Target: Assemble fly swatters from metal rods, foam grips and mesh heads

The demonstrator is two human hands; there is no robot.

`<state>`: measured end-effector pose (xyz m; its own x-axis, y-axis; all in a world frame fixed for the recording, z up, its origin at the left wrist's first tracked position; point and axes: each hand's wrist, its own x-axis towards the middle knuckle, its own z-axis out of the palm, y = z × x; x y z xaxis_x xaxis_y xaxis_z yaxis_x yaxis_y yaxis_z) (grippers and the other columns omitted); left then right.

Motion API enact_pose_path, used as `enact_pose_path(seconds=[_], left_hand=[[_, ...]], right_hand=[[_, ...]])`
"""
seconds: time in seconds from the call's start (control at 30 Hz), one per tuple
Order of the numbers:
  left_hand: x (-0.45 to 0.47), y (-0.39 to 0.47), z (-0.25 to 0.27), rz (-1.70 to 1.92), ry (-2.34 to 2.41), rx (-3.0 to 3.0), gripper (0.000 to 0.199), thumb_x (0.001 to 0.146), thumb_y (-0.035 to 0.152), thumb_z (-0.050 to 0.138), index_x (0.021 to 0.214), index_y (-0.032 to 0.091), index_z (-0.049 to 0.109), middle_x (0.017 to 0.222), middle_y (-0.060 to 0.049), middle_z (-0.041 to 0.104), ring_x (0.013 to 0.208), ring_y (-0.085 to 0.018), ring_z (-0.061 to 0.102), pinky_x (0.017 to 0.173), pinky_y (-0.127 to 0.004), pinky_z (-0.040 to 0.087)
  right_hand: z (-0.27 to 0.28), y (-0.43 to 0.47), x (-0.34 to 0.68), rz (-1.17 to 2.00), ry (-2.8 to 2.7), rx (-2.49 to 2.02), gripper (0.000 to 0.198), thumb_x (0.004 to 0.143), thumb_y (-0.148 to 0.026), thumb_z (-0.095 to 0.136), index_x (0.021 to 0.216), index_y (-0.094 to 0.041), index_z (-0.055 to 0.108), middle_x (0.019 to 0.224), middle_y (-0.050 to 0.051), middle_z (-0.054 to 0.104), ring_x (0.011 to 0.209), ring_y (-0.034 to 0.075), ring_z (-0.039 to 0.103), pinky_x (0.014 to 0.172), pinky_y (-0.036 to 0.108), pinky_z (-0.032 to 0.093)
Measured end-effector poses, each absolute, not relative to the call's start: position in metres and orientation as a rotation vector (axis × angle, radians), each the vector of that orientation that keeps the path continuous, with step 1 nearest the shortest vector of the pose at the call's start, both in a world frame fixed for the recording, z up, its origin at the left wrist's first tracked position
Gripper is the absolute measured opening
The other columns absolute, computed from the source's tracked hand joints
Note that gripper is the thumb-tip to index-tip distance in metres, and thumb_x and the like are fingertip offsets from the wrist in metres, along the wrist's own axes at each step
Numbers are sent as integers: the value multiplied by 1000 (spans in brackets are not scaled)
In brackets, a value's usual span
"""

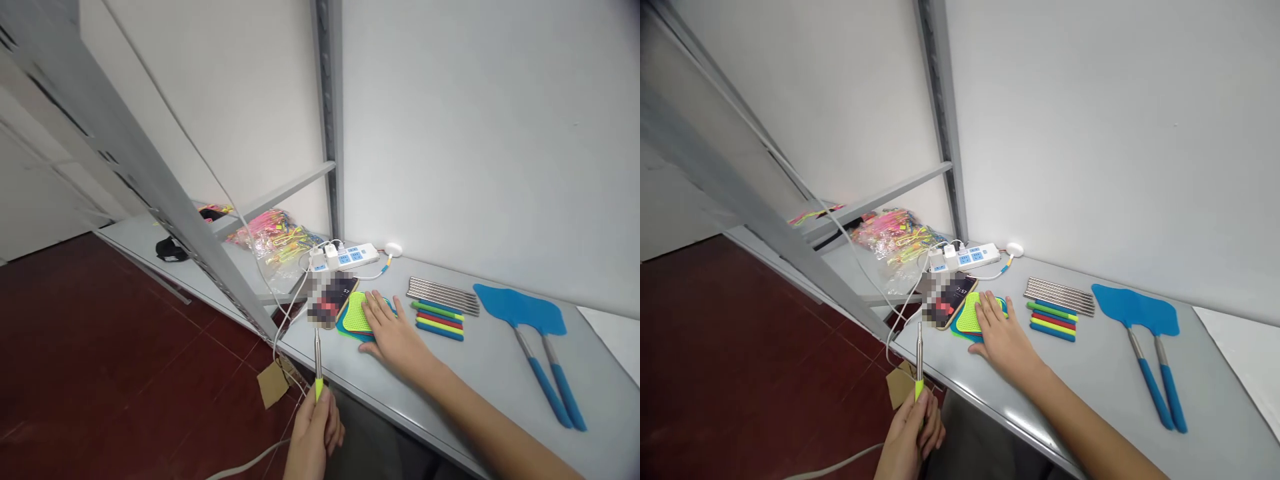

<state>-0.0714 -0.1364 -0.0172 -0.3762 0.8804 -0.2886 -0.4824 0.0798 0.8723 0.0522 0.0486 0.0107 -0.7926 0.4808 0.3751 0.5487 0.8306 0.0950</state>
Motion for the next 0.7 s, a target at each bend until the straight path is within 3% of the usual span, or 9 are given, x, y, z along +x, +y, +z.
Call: enact_pose_path(seconds=[0.2,0.37,0.47,0.53,0.63,0.7], left_hand=[[-82,-140,-21,1565,1270,397,61,78,73,54,55,20,36,46,9,28,38,-4,18,37,-19,23],[-77,-134,-15,1477,1310,399,57,79,75,50,72,19,49,47,11,23,40,-4,12,37,-17,16],[-75,-134,-15,1468,1319,428,54,81,73,49,86,19,54,51,11,23,43,-6,9,39,-18,12],[-75,-134,-16,1444,1312,458,52,82,71,50,90,20,53,52,11,22,44,-6,8,39,-19,10],[-73,-134,-12,1379,1346,577,51,82,71,51,86,20,54,54,10,23,45,-6,12,41,-20,14],[-69,-134,-7,1326,1397,692,50,81,70,53,84,19,57,55,8,26,46,-8,19,43,-21,19]], right_hand=[[-6,40,59,-335,-2641,-771,34,96,-28,51,125,-13,60,140,17,53,135,31,41,110,65,19],[9,33,72,-187,-2547,-654,35,93,-4,43,121,-17,60,128,12,64,126,25,52,111,66,16],[14,29,87,-79,-2383,-628,38,94,-4,37,119,-21,59,119,9,69,119,21,58,112,64,19],[16,21,102,13,-2145,-726,31,94,-9,37,109,-21,61,106,7,71,107,21,64,107,59,33],[22,0,130,50,-1407,-1192,14,92,-28,49,99,-21,59,91,9,65,89,25,65,85,49,51],[31,-16,147,193,-900,-1367,21,90,-37,53,104,-21,56,88,7,59,78,23,61,69,42,53]])
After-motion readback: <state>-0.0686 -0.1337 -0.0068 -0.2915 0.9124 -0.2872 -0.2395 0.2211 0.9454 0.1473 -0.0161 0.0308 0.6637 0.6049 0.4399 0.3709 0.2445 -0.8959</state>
